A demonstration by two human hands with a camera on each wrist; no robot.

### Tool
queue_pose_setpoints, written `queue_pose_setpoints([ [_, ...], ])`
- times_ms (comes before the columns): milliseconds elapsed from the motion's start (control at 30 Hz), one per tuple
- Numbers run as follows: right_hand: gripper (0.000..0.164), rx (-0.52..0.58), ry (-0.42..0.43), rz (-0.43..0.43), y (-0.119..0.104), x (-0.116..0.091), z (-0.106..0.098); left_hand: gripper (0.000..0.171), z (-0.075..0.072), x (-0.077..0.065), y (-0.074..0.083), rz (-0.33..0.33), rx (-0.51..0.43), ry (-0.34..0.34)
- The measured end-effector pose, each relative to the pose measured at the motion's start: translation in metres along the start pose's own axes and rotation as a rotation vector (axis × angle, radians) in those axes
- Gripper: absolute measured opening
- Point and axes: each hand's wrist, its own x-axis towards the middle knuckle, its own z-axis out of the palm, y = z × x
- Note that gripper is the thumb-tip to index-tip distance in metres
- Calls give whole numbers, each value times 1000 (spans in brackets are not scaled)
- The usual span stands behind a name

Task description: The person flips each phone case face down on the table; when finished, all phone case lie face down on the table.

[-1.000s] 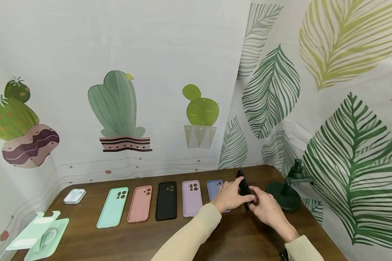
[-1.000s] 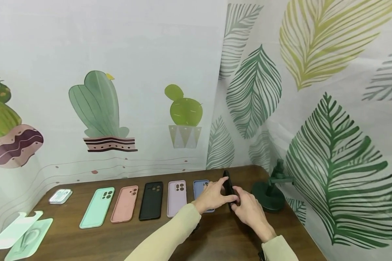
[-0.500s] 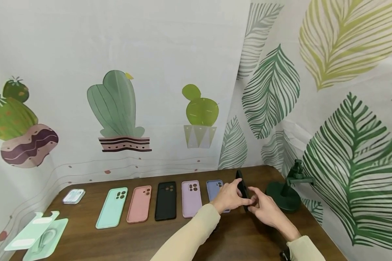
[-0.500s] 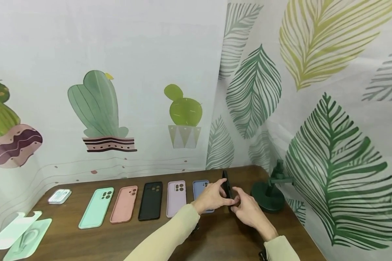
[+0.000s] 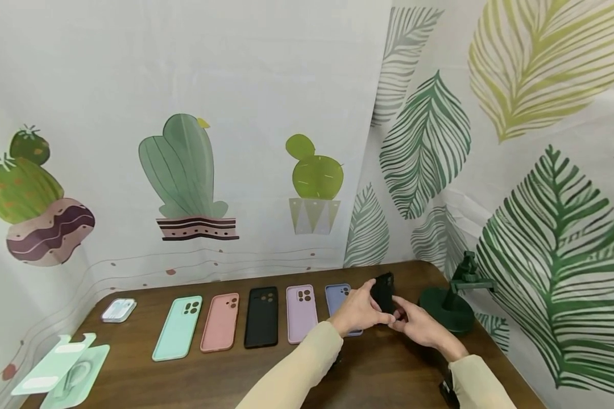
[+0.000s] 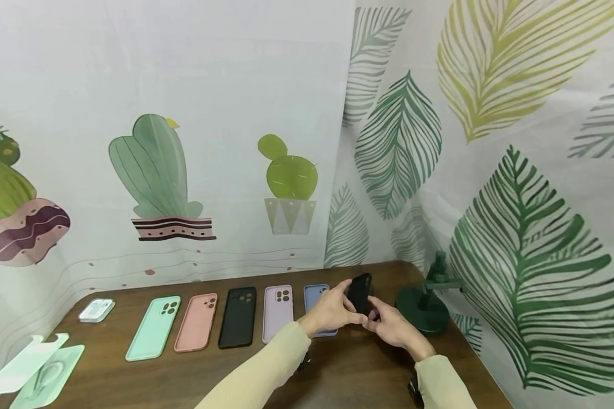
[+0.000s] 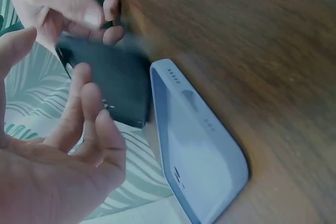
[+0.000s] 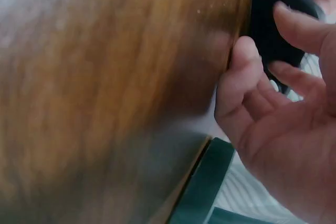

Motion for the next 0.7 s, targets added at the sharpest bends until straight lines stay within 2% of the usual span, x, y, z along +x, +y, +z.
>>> queue_pose_setpoints([
  [133, 70, -12, 65, 55, -8, 1, 6, 93, 1, -1, 4, -42, -10, -34],
  [300, 64, -29, 172, 88, -13, 3, 13, 76, 5, -1, 12, -24, -24, -54],
  [433, 63, -57, 252, 104, -18, 0, 14, 72, 7, -1, 16, 28, -68, -29],
  [567, 62, -65, 288, 80, -26, -4, 13, 71, 7, 0, 19, 56, -120, 9],
  [700, 61, -57, 269, 52, -31, -7, 12, 67, 7, 1, 18, 11, -143, 37],
])
